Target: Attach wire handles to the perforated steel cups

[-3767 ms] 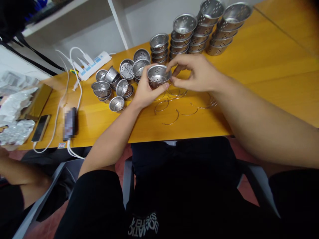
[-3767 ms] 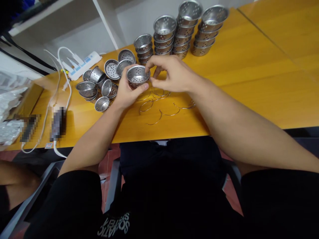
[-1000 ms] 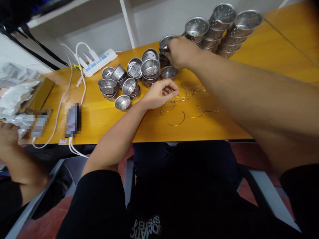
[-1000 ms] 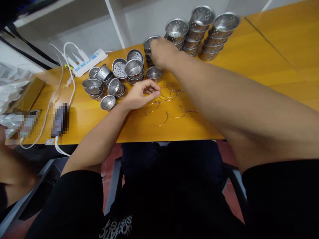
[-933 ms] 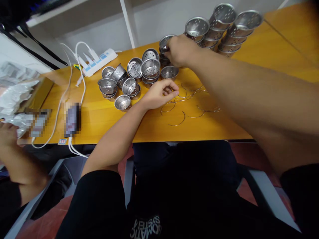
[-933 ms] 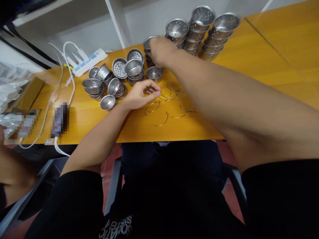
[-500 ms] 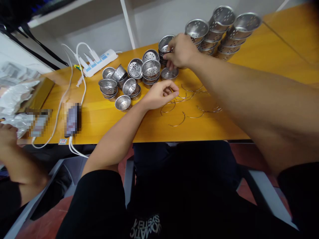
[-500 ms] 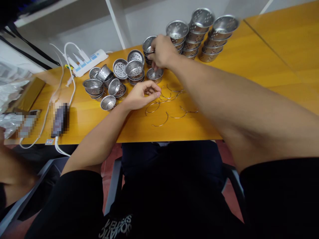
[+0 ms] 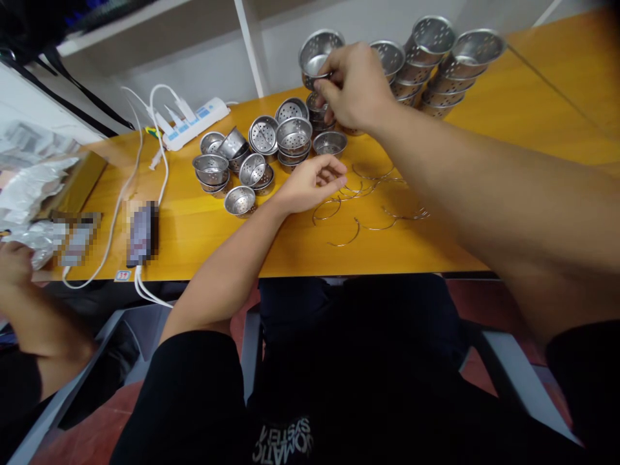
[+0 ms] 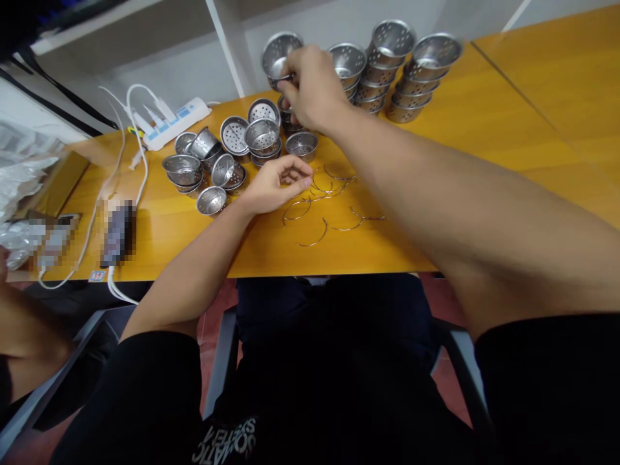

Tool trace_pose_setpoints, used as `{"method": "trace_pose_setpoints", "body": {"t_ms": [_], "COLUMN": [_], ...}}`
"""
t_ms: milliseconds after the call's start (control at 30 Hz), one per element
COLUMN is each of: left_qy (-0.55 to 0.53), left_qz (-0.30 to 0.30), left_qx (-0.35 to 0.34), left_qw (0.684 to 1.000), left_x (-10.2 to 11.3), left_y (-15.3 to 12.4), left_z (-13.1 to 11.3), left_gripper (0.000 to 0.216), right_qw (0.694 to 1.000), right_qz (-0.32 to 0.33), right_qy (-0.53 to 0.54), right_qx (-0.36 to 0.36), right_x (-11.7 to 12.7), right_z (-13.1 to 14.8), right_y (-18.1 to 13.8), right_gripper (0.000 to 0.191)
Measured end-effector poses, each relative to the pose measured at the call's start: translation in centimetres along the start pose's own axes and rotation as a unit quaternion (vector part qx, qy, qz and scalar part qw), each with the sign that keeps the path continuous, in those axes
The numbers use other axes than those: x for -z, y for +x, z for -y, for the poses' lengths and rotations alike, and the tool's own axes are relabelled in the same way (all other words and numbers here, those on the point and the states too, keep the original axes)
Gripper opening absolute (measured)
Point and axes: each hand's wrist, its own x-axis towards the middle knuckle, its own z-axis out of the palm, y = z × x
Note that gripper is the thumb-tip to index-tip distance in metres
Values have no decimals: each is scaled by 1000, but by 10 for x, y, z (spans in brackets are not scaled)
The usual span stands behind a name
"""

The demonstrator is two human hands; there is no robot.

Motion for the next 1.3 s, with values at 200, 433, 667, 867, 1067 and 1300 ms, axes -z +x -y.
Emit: {"method": "trace_pose_setpoints", "body": {"t_ms": [200, 433, 667, 867, 1067, 1300], "left_qy": [-40, 4, 48, 28, 59, 98], "left_qz": [-116, -130, -123, -111, -103, -92], "left_qx": [19, -48, -61, -77, -64, -81], "left_qw": [992, 990, 989, 990, 991, 988], "left_x": [-6, -12, -4, -4, -2, 0], "left_y": [9, 14, 13, 7, 5, 4], "left_z": [10, 17, 26, 17, 14, 16], "left_gripper": [69, 79, 88, 87, 89, 96], "right_qw": [988, 959, 966, 929, 917, 947], "right_qz": [39, 266, 246, 298, 290, 214], "right_qy": [95, 41, -21, -219, -273, -238], "right_qx": [113, 86, 77, 20, 27, 33], "right_x": [46, 78, 95, 93, 78, 88], "right_z": [2, -43, -101, -132, -106, -108], "right_y": [-50, -88, -82, -72, -78, -80], "right_gripper": [20, 15, 27, 17, 29, 19]}}
